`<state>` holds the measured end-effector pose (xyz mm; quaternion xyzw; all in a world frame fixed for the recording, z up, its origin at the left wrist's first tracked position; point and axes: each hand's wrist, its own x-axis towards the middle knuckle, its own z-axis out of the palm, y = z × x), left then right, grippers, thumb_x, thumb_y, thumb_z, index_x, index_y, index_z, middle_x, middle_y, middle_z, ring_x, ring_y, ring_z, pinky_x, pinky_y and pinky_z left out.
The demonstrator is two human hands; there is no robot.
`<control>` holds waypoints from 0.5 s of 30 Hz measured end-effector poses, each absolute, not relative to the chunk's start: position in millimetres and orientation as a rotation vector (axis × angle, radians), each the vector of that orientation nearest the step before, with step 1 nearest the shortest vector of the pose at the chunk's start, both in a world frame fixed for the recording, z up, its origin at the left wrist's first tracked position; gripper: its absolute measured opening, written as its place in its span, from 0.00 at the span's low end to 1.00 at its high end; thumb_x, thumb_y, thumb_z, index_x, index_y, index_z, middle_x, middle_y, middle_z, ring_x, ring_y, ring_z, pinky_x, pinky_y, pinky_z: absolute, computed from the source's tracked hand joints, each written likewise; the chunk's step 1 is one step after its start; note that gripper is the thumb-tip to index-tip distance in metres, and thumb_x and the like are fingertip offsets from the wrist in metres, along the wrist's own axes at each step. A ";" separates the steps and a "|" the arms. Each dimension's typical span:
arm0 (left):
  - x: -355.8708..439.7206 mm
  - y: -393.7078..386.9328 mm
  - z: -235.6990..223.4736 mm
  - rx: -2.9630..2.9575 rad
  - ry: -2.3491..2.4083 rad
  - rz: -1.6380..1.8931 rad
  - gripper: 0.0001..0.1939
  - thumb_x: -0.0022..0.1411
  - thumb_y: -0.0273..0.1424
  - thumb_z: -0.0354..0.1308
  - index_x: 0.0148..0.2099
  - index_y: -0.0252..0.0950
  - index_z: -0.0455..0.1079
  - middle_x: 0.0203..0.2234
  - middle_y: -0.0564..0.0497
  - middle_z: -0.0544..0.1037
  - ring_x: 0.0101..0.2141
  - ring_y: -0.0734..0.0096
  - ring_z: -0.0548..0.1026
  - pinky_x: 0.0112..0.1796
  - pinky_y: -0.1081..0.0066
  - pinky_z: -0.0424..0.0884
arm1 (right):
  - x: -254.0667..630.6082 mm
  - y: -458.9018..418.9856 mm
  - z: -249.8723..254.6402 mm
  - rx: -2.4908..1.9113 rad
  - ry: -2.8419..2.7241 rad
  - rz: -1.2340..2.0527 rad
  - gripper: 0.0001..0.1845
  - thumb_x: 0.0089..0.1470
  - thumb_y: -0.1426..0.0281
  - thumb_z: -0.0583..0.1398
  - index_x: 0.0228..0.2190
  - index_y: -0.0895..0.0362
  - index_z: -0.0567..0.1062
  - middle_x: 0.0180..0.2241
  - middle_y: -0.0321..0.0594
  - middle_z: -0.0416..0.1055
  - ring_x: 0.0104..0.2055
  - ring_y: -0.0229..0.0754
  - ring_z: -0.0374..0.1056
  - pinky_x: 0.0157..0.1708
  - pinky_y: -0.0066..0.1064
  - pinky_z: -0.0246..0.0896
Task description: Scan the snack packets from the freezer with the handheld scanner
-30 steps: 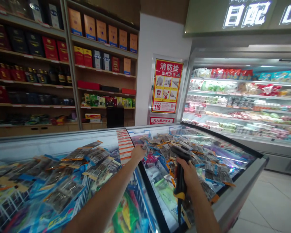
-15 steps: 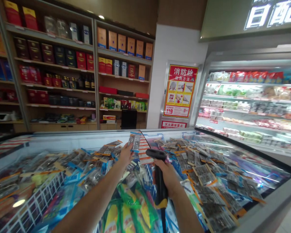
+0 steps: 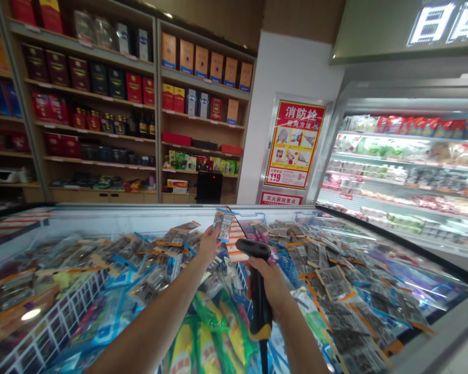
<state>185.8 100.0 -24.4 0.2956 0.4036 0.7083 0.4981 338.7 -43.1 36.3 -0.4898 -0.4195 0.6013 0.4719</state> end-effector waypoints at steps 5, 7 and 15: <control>185.4 97.0 -23.6 0.738 1.022 1.731 0.17 0.48 0.35 0.56 0.42 0.37 0.66 0.33 0.50 0.74 0.30 0.75 0.70 0.28 0.76 0.63 | 342.1 -48.6 40.8 -1.189 -1.001 1.494 0.12 0.47 0.63 0.54 0.22 0.59 0.67 0.11 0.34 0.65 0.10 0.33 0.60 0.09 0.21 0.52; 185.2 96.7 -24.2 0.752 1.022 1.737 0.18 0.47 0.36 0.56 0.43 0.36 0.66 0.31 0.51 0.74 0.29 0.75 0.70 0.27 0.76 0.63 | 347.1 -50.4 44.2 -1.181 -1.009 1.506 0.13 0.47 0.62 0.54 0.23 0.59 0.68 0.12 0.35 0.66 0.10 0.33 0.60 0.09 0.21 0.51; 184.4 99.8 -28.6 0.778 0.969 1.741 0.21 0.45 0.38 0.57 0.43 0.36 0.66 0.32 0.50 0.74 0.29 0.74 0.70 0.27 0.75 0.63 | 362.6 -54.5 53.6 -1.208 -1.041 1.529 0.14 0.48 0.61 0.55 0.22 0.60 0.68 0.12 0.36 0.66 0.11 0.33 0.60 0.10 0.22 0.54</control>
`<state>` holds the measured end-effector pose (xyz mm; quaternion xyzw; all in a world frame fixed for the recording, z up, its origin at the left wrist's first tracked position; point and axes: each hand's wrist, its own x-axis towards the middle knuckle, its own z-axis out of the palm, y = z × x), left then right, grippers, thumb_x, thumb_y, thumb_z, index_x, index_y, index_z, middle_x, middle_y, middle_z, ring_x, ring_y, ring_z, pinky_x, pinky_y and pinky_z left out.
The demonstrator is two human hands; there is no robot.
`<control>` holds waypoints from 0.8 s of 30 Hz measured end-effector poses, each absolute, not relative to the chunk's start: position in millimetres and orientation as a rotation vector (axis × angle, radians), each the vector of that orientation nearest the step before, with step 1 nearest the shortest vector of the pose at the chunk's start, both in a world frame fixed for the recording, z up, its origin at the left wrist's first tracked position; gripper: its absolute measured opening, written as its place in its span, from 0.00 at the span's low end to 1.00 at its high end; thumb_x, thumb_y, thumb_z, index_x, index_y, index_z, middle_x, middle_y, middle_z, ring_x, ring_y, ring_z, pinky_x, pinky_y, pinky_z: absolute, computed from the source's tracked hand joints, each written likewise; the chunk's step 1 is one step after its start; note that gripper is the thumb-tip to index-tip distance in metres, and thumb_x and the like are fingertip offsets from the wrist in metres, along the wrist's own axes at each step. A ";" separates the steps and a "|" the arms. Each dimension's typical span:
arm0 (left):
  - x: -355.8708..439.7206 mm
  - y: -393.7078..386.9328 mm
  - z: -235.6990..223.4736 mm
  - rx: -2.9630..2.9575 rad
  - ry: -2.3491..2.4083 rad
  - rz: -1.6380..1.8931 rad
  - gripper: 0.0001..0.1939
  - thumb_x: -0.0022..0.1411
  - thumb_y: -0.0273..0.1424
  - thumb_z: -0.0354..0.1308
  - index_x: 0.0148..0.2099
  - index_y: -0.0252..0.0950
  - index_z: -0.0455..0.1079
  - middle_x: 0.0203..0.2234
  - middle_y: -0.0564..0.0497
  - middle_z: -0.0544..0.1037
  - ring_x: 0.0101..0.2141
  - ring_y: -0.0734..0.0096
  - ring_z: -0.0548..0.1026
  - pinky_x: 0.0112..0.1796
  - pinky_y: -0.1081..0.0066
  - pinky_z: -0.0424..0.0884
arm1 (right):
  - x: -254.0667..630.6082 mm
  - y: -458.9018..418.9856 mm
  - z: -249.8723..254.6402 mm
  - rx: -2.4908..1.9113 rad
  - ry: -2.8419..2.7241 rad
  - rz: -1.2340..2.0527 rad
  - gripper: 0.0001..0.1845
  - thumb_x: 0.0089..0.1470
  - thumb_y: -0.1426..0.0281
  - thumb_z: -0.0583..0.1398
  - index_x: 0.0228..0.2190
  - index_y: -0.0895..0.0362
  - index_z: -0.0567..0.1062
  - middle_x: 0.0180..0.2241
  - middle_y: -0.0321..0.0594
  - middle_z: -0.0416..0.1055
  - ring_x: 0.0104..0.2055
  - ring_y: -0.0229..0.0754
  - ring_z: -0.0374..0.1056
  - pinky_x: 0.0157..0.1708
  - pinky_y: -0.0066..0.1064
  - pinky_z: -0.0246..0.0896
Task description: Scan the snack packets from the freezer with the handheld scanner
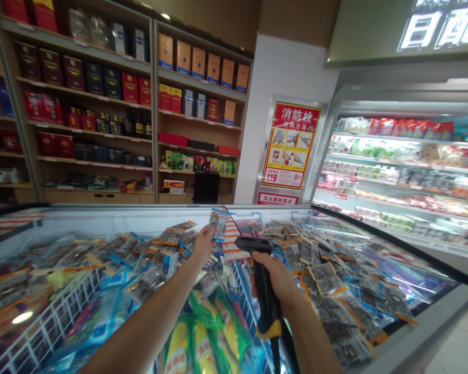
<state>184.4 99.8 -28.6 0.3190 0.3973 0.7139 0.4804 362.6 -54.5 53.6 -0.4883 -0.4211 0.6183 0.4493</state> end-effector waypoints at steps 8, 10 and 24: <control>183.4 101.8 -30.3 0.776 0.979 1.744 0.18 0.47 0.37 0.55 0.42 0.37 0.66 0.33 0.51 0.74 0.29 0.75 0.69 0.28 0.76 0.63 | 355.7 -51.7 52.5 -1.195 -1.084 1.466 0.12 0.47 0.63 0.54 0.20 0.60 0.67 0.10 0.36 0.65 0.09 0.34 0.59 0.08 0.22 0.52; 183.4 101.5 -30.0 0.769 0.985 1.744 0.17 0.48 0.37 0.55 0.42 0.37 0.66 0.33 0.51 0.73 0.30 0.75 0.69 0.28 0.76 0.63 | 353.4 -49.7 52.8 -1.176 -1.060 1.482 0.11 0.47 0.64 0.54 0.22 0.60 0.68 0.10 0.35 0.65 0.10 0.34 0.60 0.09 0.22 0.52; 160.6 96.7 -16.3 1.134 1.504 1.785 0.04 0.46 0.29 0.55 0.29 0.36 0.68 0.21 0.50 0.72 0.29 0.65 0.70 0.32 0.69 0.63 | 407.0 -42.0 43.5 -1.225 -0.928 1.250 0.12 0.46 0.63 0.57 0.21 0.60 0.68 0.11 0.35 0.65 0.10 0.34 0.60 0.09 0.22 0.53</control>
